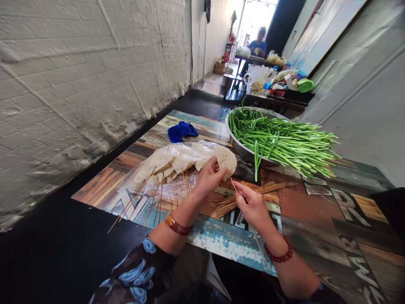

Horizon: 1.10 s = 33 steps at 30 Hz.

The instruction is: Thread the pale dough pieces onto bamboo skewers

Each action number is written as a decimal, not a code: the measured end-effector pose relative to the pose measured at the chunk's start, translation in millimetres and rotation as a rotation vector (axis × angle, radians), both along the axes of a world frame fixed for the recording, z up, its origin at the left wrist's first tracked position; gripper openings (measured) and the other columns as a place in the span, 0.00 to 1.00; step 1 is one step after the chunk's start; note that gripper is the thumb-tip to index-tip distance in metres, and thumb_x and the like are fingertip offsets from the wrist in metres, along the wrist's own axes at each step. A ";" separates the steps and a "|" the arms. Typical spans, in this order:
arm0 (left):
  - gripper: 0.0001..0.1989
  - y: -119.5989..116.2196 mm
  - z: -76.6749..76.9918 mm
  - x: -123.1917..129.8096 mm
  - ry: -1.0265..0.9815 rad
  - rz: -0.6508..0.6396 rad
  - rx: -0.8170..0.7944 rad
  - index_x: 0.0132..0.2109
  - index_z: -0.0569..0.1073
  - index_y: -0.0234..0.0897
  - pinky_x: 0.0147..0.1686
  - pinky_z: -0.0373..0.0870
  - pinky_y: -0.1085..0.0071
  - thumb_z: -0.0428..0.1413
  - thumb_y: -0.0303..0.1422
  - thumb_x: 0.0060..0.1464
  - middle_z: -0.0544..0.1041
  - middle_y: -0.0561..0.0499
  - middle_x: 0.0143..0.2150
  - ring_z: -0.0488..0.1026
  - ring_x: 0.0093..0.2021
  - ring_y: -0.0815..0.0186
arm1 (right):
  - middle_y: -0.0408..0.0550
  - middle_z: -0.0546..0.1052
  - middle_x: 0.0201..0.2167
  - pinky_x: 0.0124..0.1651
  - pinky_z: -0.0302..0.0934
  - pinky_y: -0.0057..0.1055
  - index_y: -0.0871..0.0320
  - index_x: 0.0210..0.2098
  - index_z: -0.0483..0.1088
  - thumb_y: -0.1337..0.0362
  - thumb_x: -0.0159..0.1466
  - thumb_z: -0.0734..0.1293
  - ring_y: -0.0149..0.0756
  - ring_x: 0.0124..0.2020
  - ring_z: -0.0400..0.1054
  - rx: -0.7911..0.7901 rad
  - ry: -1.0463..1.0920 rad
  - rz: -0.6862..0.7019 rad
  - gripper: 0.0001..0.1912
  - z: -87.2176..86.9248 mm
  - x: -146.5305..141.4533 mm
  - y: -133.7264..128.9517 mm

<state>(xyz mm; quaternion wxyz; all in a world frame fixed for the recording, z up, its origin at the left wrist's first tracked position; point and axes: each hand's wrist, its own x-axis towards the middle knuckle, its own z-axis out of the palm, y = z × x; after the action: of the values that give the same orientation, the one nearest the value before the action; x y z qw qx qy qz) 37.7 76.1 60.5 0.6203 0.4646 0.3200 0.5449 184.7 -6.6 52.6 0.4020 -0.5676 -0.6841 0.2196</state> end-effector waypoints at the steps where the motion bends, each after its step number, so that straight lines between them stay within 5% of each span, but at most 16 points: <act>1: 0.21 -0.3 0.6 0.1 -0.001 -0.002 0.003 0.48 0.71 0.35 0.46 0.71 0.67 0.64 0.32 0.46 0.78 0.44 0.46 0.75 0.48 0.59 | 0.54 0.81 0.45 0.47 0.71 0.36 0.60 0.52 0.76 0.67 0.63 0.60 0.40 0.41 0.78 0.008 0.006 -0.005 0.21 -1.0 0.4 0.5; 12: 0.22 -3.6 15.1 -0.9 -0.131 0.016 -0.136 0.44 0.72 0.34 0.44 0.72 0.69 0.66 0.31 0.40 0.80 0.49 0.36 0.77 0.41 0.62 | 0.51 0.82 0.41 0.43 0.70 0.33 0.60 0.52 0.76 0.68 0.62 0.60 0.38 0.35 0.77 0.058 0.010 0.009 0.21 -0.8 1.4 1.6; 23: 0.25 -4.1 18.2 -4.4 -0.202 -0.048 -0.251 0.45 0.72 0.33 0.32 0.74 0.69 0.67 0.33 0.37 0.80 0.46 0.39 0.76 0.33 0.63 | 0.49 0.80 0.47 0.52 0.70 0.37 0.57 0.52 0.76 0.68 0.62 0.61 0.41 0.45 0.77 0.027 0.078 0.048 0.21 5.3 5.1 1.0; 33: 0.26 -4.2 17.3 -7.4 -0.255 -0.064 -0.249 0.46 0.73 0.31 0.32 0.73 0.70 0.67 0.35 0.37 0.80 0.45 0.38 0.77 0.34 0.62 | 0.48 0.78 0.52 0.58 0.66 0.42 0.55 0.55 0.74 0.65 0.65 0.61 0.43 0.53 0.74 -0.063 0.173 0.128 0.20 9.4 9.6 1.2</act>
<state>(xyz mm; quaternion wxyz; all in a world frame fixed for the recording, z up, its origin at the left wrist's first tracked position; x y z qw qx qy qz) 30.3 71.9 77.8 0.7257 0.3215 0.2888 0.5354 194.3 -5.4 62.0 0.4267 -0.5140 -0.6745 0.3143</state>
